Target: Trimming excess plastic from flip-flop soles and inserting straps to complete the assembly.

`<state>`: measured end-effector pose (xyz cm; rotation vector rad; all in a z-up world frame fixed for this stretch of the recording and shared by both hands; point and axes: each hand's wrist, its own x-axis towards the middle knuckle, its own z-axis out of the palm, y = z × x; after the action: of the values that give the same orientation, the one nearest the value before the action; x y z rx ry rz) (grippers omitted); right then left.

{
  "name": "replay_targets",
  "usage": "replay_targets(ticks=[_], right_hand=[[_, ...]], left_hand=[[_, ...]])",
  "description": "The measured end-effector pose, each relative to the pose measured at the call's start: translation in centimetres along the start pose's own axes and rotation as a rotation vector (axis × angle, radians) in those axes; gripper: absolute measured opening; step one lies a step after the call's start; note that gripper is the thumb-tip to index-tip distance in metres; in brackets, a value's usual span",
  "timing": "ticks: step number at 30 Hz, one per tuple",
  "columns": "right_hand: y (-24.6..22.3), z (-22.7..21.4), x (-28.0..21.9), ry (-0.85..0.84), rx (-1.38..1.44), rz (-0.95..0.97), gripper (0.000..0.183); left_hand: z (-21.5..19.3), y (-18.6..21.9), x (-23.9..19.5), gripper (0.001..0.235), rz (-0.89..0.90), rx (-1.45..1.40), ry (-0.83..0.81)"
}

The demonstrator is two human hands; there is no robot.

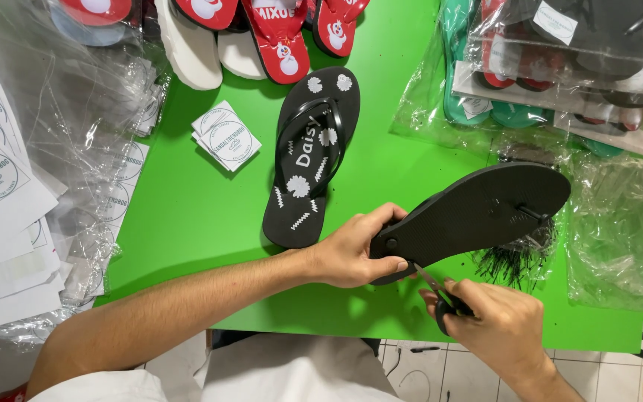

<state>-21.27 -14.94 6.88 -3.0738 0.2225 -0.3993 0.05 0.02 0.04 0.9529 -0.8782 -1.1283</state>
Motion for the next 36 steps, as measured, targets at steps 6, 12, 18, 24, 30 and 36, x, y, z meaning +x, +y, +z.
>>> replay_targets(ticks=[6,12,18,24,30,36], right_hand=[[0.0,0.0,0.1,-0.036,0.094,0.073,0.031],[-0.5,-0.1,0.7,-0.158,0.288,0.212,0.032],[0.7,-0.3,0.2,-0.13,0.175,0.131,0.029],[0.8,-0.2,0.3,-0.114,0.193,0.114,0.027],[0.3,0.0,0.1,-0.025,0.093,-0.01,0.03],[0.8,-0.4,0.6,-0.273,0.613,0.377,0.027]], left_hand=[[0.0,0.1,-0.1,0.035,0.01,-0.027,-0.024],[0.0,0.1,-0.1,0.036,0.017,-0.003,-0.04],[0.1,0.0,0.0,0.036,0.032,-0.127,-0.066],[-0.1,0.3,0.0,0.034,0.013,-0.116,-0.081],[-0.1,0.2,0.1,0.034,0.02,-0.08,-0.069],[-0.2,0.3,0.0,0.035,0.005,-0.05,-0.098]])
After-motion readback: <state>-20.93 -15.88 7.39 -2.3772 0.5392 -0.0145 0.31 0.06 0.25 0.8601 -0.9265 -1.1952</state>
